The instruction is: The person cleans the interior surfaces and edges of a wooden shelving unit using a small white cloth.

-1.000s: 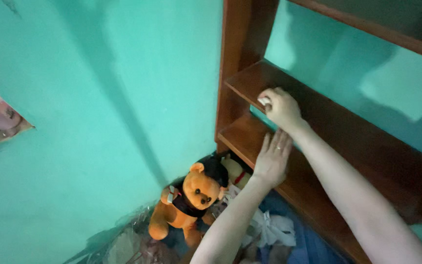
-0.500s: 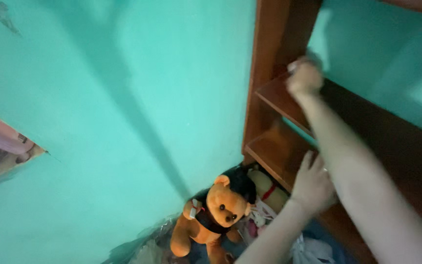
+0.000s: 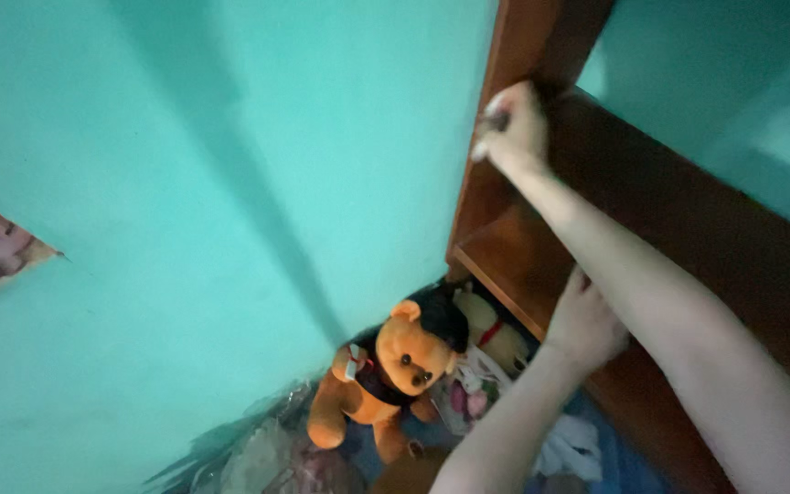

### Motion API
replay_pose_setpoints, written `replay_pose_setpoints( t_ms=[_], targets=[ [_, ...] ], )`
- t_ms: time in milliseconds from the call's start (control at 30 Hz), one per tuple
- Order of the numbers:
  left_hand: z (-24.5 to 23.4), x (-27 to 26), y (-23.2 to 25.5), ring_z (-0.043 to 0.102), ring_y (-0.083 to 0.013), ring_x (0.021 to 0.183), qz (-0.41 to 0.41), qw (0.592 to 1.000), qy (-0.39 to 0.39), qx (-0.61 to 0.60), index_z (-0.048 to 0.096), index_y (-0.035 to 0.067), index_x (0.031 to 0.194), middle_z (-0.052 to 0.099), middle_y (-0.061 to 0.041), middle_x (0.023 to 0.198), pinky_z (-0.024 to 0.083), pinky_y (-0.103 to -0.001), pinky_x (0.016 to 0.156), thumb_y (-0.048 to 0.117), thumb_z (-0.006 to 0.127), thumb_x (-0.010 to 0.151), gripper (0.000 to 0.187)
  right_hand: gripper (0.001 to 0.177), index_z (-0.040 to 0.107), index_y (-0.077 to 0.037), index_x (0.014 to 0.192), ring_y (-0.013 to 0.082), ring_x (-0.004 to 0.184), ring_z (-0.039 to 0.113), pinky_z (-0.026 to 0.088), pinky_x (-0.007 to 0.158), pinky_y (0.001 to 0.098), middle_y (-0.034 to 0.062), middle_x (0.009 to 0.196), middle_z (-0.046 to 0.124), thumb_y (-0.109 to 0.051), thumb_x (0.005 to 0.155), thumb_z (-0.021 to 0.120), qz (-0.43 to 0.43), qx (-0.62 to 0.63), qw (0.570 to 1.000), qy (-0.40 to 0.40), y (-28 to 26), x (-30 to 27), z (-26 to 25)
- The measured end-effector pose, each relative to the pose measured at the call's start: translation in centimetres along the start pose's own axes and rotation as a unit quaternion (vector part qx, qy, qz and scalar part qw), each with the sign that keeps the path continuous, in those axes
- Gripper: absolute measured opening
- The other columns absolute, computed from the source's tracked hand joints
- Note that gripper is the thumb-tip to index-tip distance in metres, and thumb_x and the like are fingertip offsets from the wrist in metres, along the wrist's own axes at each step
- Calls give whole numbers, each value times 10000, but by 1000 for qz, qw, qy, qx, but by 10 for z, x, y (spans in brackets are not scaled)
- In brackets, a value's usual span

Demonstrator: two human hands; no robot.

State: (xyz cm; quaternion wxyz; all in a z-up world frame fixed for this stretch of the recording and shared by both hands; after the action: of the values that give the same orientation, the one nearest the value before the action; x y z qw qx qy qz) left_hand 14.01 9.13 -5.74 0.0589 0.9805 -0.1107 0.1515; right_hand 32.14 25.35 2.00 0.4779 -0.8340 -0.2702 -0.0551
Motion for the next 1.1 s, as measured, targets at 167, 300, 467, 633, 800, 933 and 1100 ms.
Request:
replay_pose_setpoints(
  t_ms=[167, 300, 467, 633, 800, 933, 1100],
  targets=[
    [-6, 0, 3, 292, -271, 1521, -12, 999, -14, -29, 447, 155, 1504, 414, -81, 1587, 158, -550, 1279, 261, 665, 864, 685, 309, 550, -125, 1086, 225, 1079, 688, 555, 928, 377, 76, 1110, 677, -64, 866, 758, -93, -19, 995, -25, -19, -21, -19],
    [-29, -12, 4, 262, -285, 1583, -15, 998, 65, -21, 427, 149, 1509, 358, -122, 1643, 230, -549, 1255, 173, 676, 837, 717, 329, 545, -124, 1124, 254, 1109, 676, 555, 928, 404, 93, 1160, 655, -138, 877, 762, -82, -98, 991, 30, 14, -22, -94],
    [-35, -17, 5, 253, -299, 1584, -17, 989, 129, -63, 393, 96, 1543, 350, -122, 1651, 252, -574, 1249, 140, 664, 827, 766, 325, 613, -81, 1162, 419, 1080, 620, 520, 906, 518, 214, 1199, 589, -140, 869, 742, -26, -352, 935, 24, 82, -104, -205],
    [-21, -9, 11, 196, -323, 1550, -27, 991, 91, -93, 331, 56, 1542, 282, -145, 1645, 205, -587, 1229, 181, 667, 749, 870, 328, 655, -74, 1221, 442, 1067, 628, 525, 893, 529, 238, 1205, 595, -124, 901, 707, 34, -401, 911, 94, 112, -186, -290],
    [-22, -9, 15, 178, -343, 1590, -16, 986, 161, -37, 329, 29, 1570, 269, -170, 1667, 201, -592, 1252, 195, 679, 855, 814, 216, 771, -107, 1084, 417, 1048, 647, 539, 919, 520, 223, 1122, 644, -127, 877, 711, 72, -362, 925, 95, 77, -269, -309],
    [-40, -11, 39, 143, -397, 1562, -40, 993, 88, -70, 251, -67, 1559, 200, -260, 1656, 163, -584, 1263, 223, 719, 759, 971, 244, 771, -112, 1041, 393, 996, 673, 560, 904, 504, 156, 1033, 710, -103, 810, 690, 8, -407, 912, 58, 47, -315, -309],
    [-53, -37, 132, 147, -355, 1582, 44, 993, 54, -100, 182, -39, 1593, 144, -222, 1695, 149, -550, 1274, 224, 737, 744, 1048, 198, 703, -51, 1121, 427, 1029, 690, 559, 861, 532, 220, 1022, 751, -206, 1029, 619, 156, -589, 790, 62, 87, -279, -358]
  ],
)
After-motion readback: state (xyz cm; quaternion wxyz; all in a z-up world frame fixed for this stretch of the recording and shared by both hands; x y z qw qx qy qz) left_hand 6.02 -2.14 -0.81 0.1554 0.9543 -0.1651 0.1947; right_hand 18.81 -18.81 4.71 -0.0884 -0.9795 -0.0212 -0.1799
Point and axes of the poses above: each hand's wrist, its own x-axis towards the middle knuckle, its own z-axis out of the palm, y = z × x, the point moved 5 cm from there along x, towards the middle knuckle
